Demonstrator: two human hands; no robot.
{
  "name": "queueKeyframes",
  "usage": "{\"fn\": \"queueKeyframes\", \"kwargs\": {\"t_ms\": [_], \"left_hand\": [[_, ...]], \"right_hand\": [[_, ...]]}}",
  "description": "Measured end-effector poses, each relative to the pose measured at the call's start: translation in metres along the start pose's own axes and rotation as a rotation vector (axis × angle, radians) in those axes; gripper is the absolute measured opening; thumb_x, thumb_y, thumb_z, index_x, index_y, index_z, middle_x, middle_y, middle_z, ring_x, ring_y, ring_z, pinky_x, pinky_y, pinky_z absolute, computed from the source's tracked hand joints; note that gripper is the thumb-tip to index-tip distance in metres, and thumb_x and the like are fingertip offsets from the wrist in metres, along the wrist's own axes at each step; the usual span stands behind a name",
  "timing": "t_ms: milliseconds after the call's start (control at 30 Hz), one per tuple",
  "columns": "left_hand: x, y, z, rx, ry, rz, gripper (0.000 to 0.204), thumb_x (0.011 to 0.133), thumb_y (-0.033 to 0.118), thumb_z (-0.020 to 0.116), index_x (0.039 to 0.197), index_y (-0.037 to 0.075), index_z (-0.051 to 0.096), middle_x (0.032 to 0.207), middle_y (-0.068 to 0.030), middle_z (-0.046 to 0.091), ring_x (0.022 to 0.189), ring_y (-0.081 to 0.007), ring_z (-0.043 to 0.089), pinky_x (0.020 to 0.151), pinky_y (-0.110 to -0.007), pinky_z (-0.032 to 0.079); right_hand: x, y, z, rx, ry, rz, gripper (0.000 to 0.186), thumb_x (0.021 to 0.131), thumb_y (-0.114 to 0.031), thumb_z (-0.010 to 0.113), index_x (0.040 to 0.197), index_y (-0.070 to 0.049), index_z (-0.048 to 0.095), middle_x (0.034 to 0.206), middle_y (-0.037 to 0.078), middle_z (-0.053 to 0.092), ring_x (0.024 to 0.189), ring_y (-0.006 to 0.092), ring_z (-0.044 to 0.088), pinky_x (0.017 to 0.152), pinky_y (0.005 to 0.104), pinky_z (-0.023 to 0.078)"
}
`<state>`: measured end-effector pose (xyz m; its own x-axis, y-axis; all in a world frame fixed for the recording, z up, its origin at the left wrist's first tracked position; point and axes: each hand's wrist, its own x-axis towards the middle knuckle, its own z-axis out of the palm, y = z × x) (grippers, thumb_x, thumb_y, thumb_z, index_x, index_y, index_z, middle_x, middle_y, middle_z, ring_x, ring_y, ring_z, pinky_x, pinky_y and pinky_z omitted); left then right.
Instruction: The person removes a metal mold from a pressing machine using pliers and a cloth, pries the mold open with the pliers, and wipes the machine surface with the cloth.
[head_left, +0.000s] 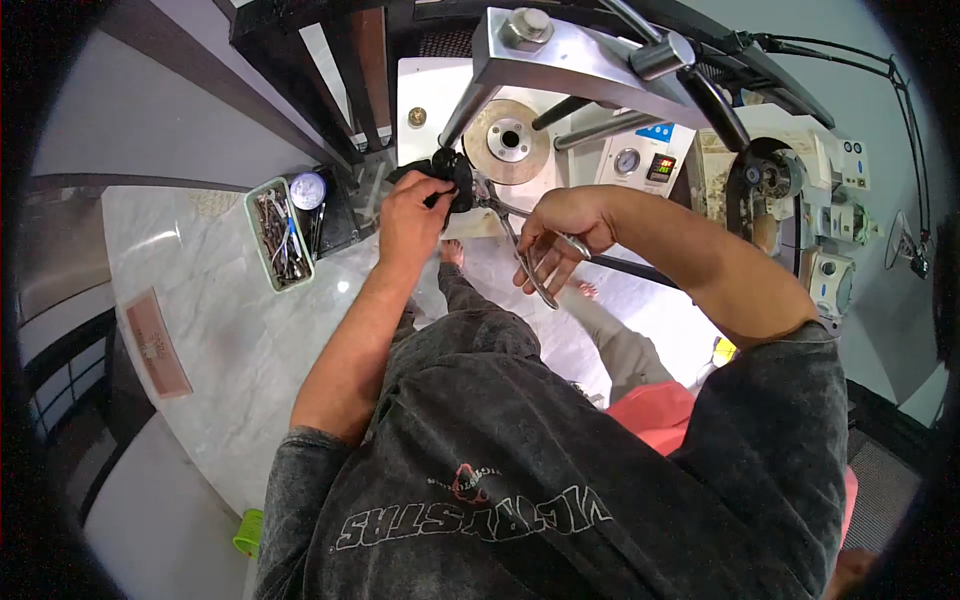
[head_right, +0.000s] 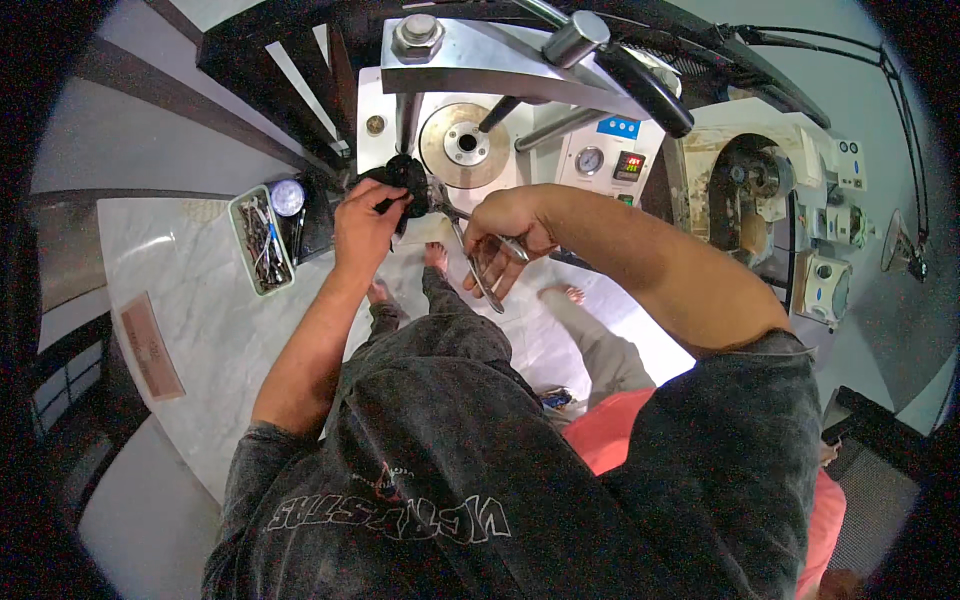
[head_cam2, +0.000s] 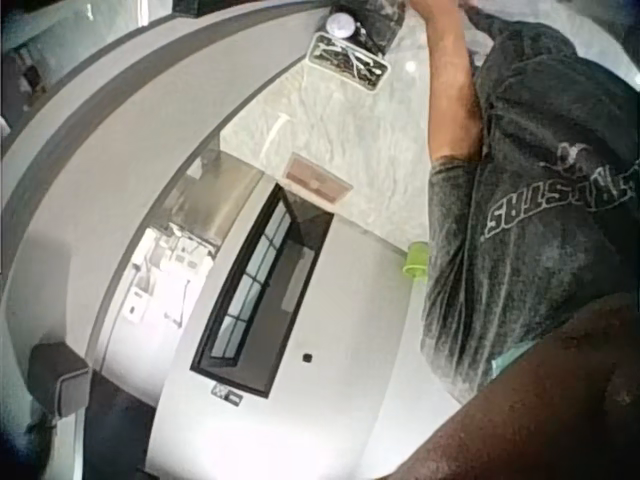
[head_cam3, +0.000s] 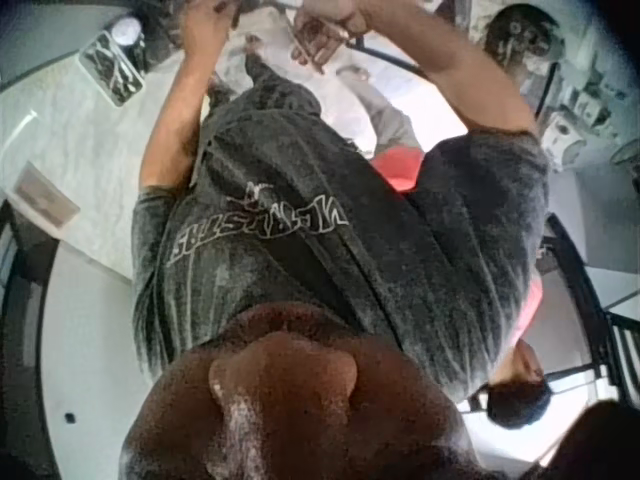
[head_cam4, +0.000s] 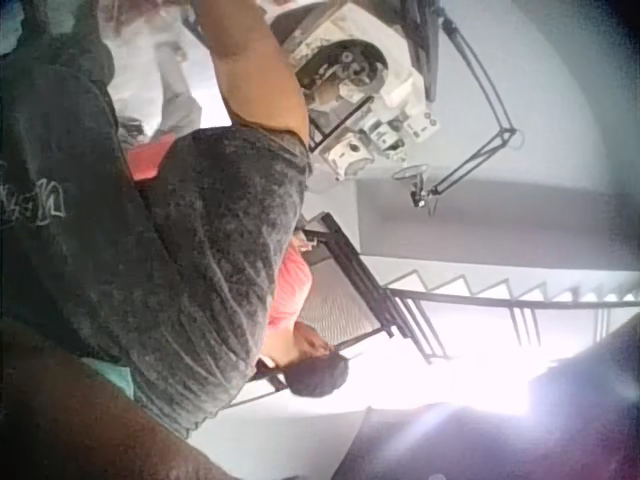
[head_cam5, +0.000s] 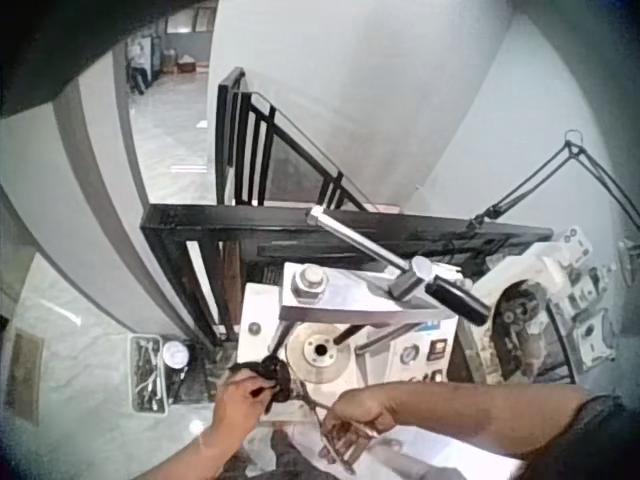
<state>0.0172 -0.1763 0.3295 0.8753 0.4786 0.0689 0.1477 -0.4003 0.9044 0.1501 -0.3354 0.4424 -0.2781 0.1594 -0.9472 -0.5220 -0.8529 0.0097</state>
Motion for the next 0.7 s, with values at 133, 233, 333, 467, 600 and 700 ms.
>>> {"fn": "queueKeyframes", "kwargs": {"t_ms": [133,233,333,467,600,700], "left_hand": [[-0.005,0.001,0.006,0.008,0.083,0.044,0.012,0.076,0.005,0.071,0.087,0.001,0.071,0.083,-0.0124,0.065,0.073,-0.0283,0.064,0.066,-0.034,0.049],[-0.010,0.008,0.008,0.007,0.048,-0.086,0.013,0.073,0.005,0.071,0.086,0.002,0.070,0.083,-0.0131,0.063,0.080,-0.0323,0.063,0.071,-0.039,0.049],[-0.013,0.007,0.010,0.017,0.091,-0.080,0.013,0.073,0.005,0.072,0.085,0.001,0.070,0.080,-0.0137,0.061,0.079,-0.0334,0.062,0.071,-0.041,0.049],[-0.013,0.003,0.009,0.026,0.090,-0.017,0.013,0.074,0.004,0.072,0.086,0.001,0.070,0.081,-0.0135,0.062,0.075,-0.0323,0.063,0.068,-0.039,0.049],[-0.011,0.001,0.009,0.079,0.056,0.036,0.014,0.072,0.005,0.073,0.086,0.001,0.069,0.082,-0.0132,0.062,0.080,-0.0328,0.062,0.071,-0.040,0.049],[-0.011,-0.001,0.008,0.064,0.036,0.046,0.014,0.072,0.005,0.073,0.085,0.001,0.069,0.084,-0.0130,0.062,0.083,-0.0327,0.061,0.074,-0.041,0.049]], "right_hand": [[0.002,0.001,0.014,0.032,0.068,0.025,0.029,0.093,-0.010,0.048,0.108,0.014,0.047,0.109,0.032,0.060,0.100,0.0429,0.064,0.084,0.0589,0.053],[0.000,-0.001,0.018,0.064,0.068,0.049,0.032,0.096,-0.017,0.049,0.108,0.013,0.046,0.107,0.030,0.058,0.099,0.0440,0.064,0.084,0.0587,0.054],[0.001,-0.005,0.025,0.135,0.102,0.079,0.040,0.098,-0.027,0.049,0.107,0.013,0.046,0.105,0.029,0.058,0.099,0.0449,0.063,0.085,0.0580,0.054],[0.004,-0.006,0.031,0.144,0.154,0.091,0.050,0.099,-0.039,0.048,0.104,0.011,0.048,0.096,0.025,0.059,0.094,0.0414,0.065,0.085,0.0567,0.054],[0.004,-0.007,0.040,0.200,0.194,0.082,0.052,0.099,-0.045,0.047,0.095,0.008,0.050,0.083,0.020,0.059,0.078,0.0328,0.065,0.082,0.0552,0.056],[0.003,-0.011,0.047,0.144,0.200,0.038,0.053,0.098,-0.047,0.046,0.090,0.005,0.050,0.079,0.017,0.057,0.069,0.0271,0.061,0.080,0.0535,0.057]]}}
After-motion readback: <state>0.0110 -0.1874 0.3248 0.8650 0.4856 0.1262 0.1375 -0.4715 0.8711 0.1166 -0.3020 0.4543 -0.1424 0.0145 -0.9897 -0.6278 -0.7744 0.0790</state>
